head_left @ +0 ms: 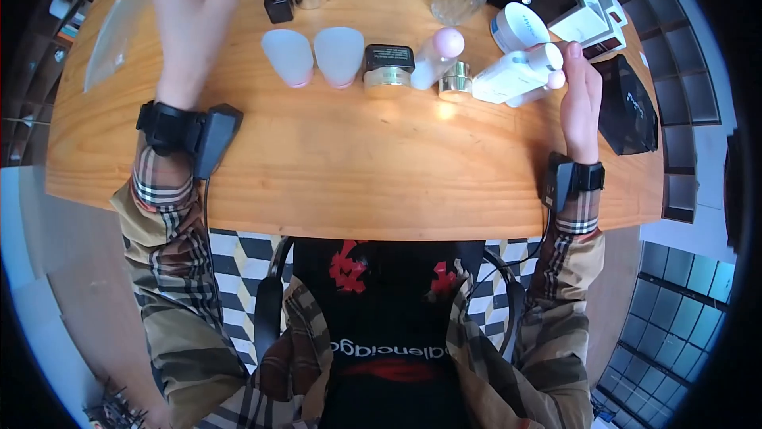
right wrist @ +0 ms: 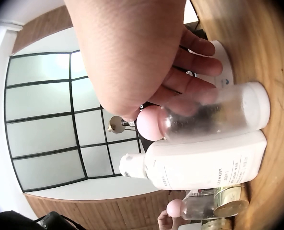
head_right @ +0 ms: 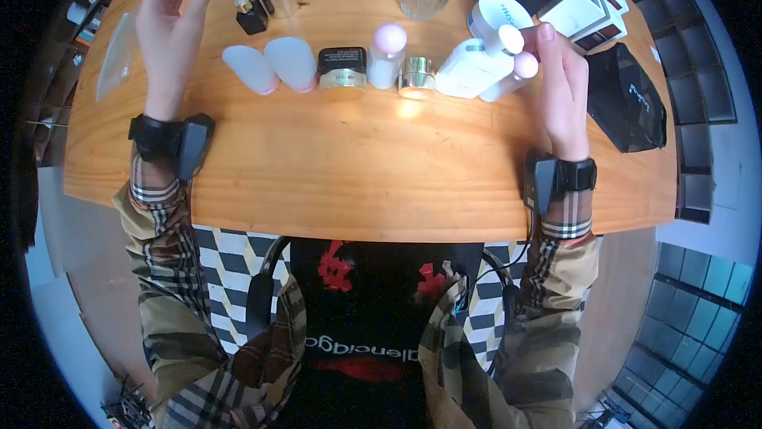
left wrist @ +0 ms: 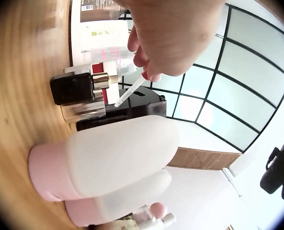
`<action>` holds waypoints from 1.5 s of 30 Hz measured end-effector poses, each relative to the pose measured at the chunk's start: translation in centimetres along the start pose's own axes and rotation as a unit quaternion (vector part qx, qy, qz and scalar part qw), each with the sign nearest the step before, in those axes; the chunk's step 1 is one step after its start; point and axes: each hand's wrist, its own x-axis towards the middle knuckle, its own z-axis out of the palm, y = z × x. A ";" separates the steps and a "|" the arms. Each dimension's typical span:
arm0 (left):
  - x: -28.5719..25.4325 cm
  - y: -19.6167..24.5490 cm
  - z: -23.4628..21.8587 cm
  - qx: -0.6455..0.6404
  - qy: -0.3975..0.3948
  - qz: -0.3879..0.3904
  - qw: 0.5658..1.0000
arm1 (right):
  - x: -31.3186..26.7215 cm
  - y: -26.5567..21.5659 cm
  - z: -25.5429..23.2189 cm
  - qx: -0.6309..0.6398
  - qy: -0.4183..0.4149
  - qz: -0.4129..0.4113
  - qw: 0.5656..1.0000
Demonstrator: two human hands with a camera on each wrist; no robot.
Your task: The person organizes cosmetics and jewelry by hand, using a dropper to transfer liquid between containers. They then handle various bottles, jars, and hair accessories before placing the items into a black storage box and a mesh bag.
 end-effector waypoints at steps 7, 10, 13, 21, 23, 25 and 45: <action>0.1 0.2 0.2 -0.020 0.033 0.058 0.998 | -0.1 -0.1 0.2 0.005 0.003 -0.001 1.000; 0.0 -0.2 0.2 -0.037 0.057 0.051 0.996 | -0.2 -0.5 0.4 0.016 0.001 0.001 1.000; 0.5 -1.6 -0.6 -0.056 0.050 0.134 0.988 | -0.3 -1.3 0.5 0.050 -0.020 0.024 0.998; -0.3 2.4 -0.5 -0.039 0.083 0.255 0.963 | -0.2 -1.5 0.4 0.034 0.087 -0.112 0.989; -0.3 4.0 -0.2 -0.057 0.066 0.267 0.960 | -0.2 -1.9 0.6 0.064 0.184 -0.176 0.965; -0.1 5.7 -0.7 -0.070 -0.006 0.272 0.960 | -0.2 -2.1 -0.1 0.047 0.203 -0.242 0.948; 2.3 9.6 2.8 -0.249 -0.273 0.247 0.896 | 1.2 -9.4 5.1 0.247 -0.035 -0.327 0.912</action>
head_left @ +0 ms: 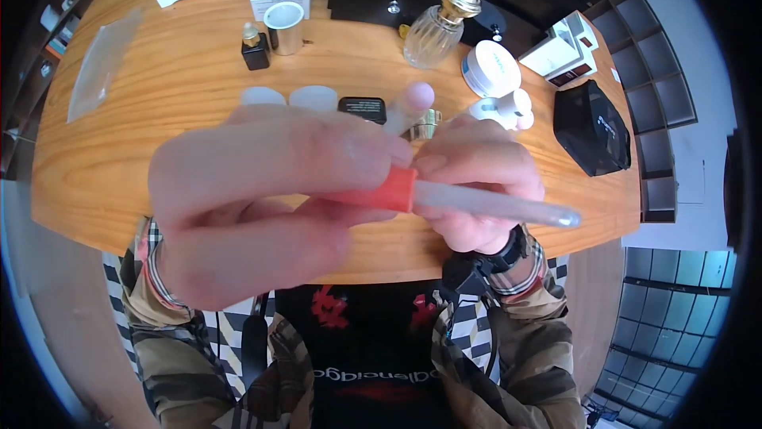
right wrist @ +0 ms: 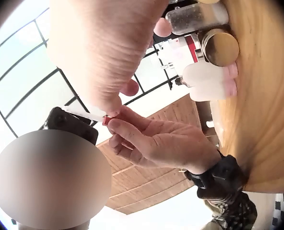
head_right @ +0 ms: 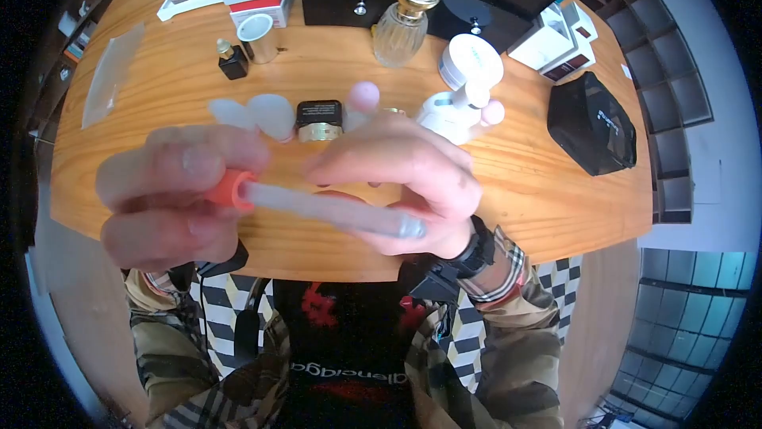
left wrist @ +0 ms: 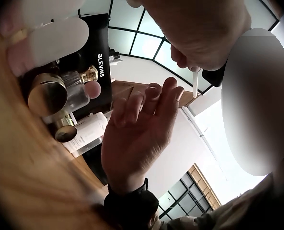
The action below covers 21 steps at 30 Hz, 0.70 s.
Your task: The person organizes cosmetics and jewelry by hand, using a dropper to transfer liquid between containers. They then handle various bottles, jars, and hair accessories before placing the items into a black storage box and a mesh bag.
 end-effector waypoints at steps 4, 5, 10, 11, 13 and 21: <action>-0.8 -0.6 1.5 -0.022 0.039 -0.004 0.999 | -0.4 0.2 0.7 0.022 0.031 -0.008 0.999; -0.9 -1.1 1.6 -0.042 0.040 0.026 0.998 | -0.5 0.2 0.9 0.046 0.047 0.000 0.998; -1.7 -1.0 2.7 -0.046 0.078 0.033 0.995 | -0.9 -0.4 1.3 0.106 0.097 0.052 0.988; -1.7 -0.9 2.5 -0.039 0.065 0.021 0.997 | -1.0 -0.5 1.2 0.112 0.086 0.058 0.988; -1.6 -0.6 2.5 -0.035 0.052 0.006 0.998 | -1.1 0.2 0.6 0.080 0.045 0.022 0.996; -1.4 -0.5 3.2 -0.042 0.052 -0.026 0.997 | -0.7 0.4 -0.1 0.061 -0.008 -0.021 0.998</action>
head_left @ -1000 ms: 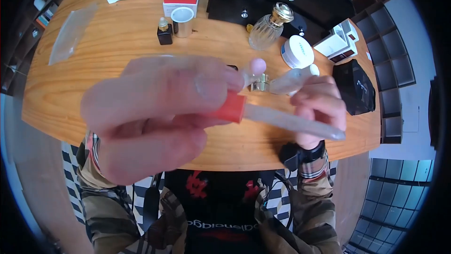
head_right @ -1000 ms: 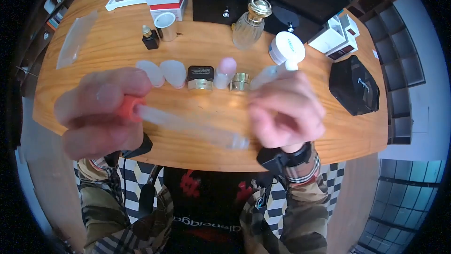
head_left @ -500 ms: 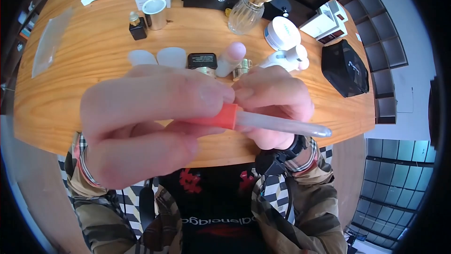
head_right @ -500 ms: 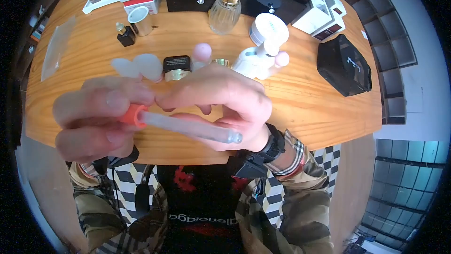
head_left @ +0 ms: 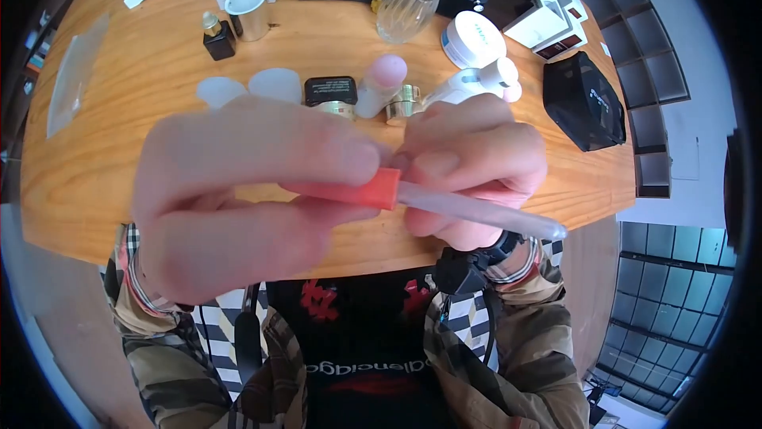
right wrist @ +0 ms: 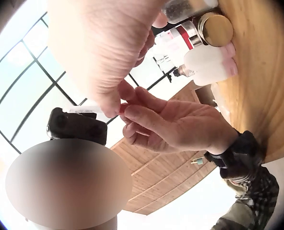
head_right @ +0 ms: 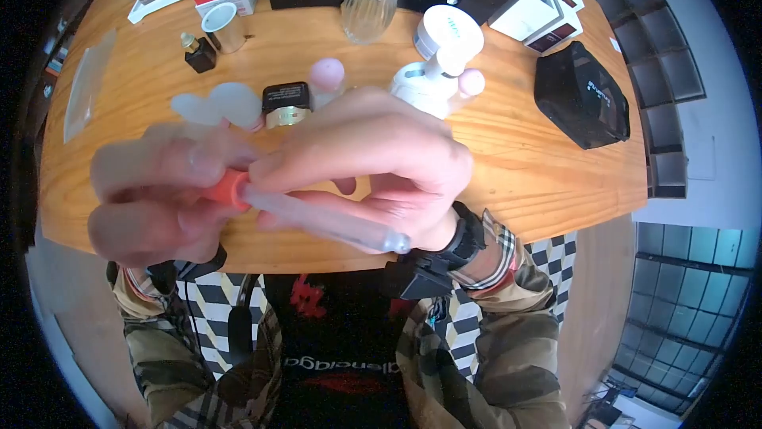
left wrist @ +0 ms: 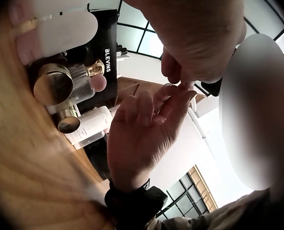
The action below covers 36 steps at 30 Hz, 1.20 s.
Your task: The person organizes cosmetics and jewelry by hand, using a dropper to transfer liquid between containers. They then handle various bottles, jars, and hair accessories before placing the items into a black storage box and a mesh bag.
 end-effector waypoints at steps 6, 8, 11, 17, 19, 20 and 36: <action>0.0 -0.8 0.2 0.000 0.013 0.024 1.000 | 0.4 -0.5 -0.1 0.028 -0.009 -0.003 1.000; 0.2 -0.8 0.0 0.002 -0.002 0.014 1.000 | 0.2 -1.1 0.0 -0.033 -0.005 0.010 0.999; 1.5 -0.6 -0.6 0.010 -0.054 -0.006 0.998 | 0.2 -1.0 -0.1 -0.018 -0.005 0.023 1.000; 1.7 -0.2 -1.0 -0.035 -0.095 -0.035 0.994 | 0.0 -1.3 -0.1 0.026 0.004 0.055 0.998; 1.6 0.6 -0.6 0.014 -0.080 -0.044 0.996 | -0.1 -1.3 0.2 0.040 0.008 0.064 0.997; 1.7 0.8 -0.5 0.039 -0.072 -0.047 0.996 | -0.3 -1.7 -0.1 0.046 0.009 0.068 0.997; 0.3 -2.0 0.4 0.035 0.001 0.089 0.995 | -0.5 -1.7 0.2 0.150 0.030 0.139 0.978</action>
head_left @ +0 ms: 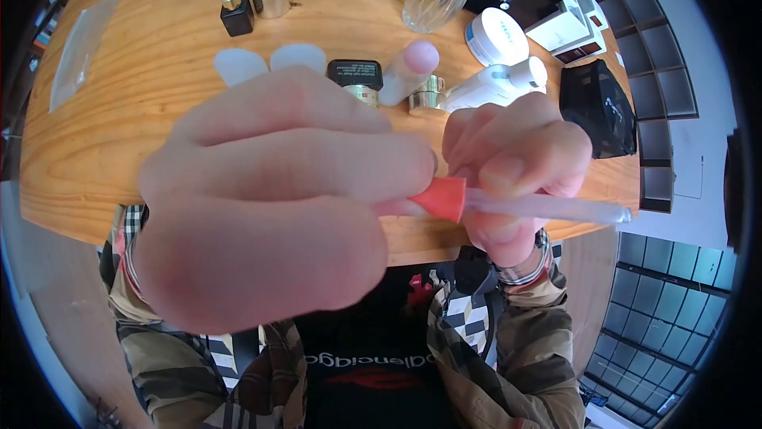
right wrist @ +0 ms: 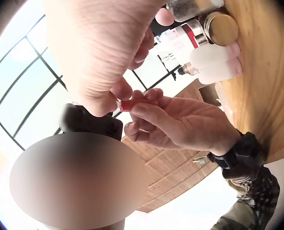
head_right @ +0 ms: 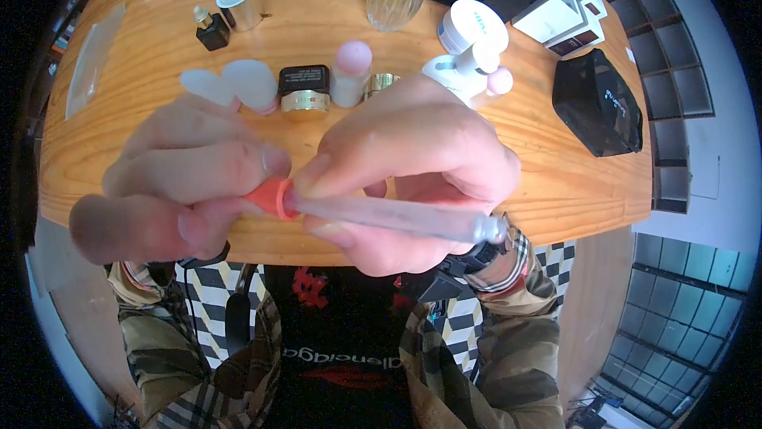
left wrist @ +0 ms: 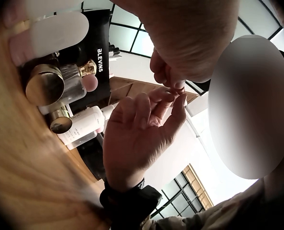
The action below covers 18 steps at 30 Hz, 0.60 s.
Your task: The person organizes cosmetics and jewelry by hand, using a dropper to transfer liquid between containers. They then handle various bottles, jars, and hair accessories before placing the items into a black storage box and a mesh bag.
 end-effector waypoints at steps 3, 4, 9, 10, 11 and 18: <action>-0.4 -0.6 0.2 -0.004 0.015 0.029 0.999 | 0.1 0.0 -0.4 0.020 0.003 0.013 1.000; -0.6 -0.7 0.3 -0.006 0.019 0.039 0.999 | 0.2 0.1 -0.4 0.027 0.005 0.018 0.999; -0.8 -0.9 1.0 -0.004 0.042 0.064 0.997 | -0.2 -0.3 -0.6 0.057 0.011 0.037 0.998; -0.7 -1.1 0.7 -0.004 0.042 0.064 0.997 | -0.1 -0.2 -0.6 0.064 0.012 0.040 0.997; -0.6 -1.2 0.2 -0.010 0.014 0.081 0.997 | 0.1 0.1 -0.4 0.071 0.014 0.045 0.996; -0.8 -0.7 0.8 -0.036 0.017 0.051 0.998 | 0.3 0.5 0.1 0.100 0.032 0.081 0.991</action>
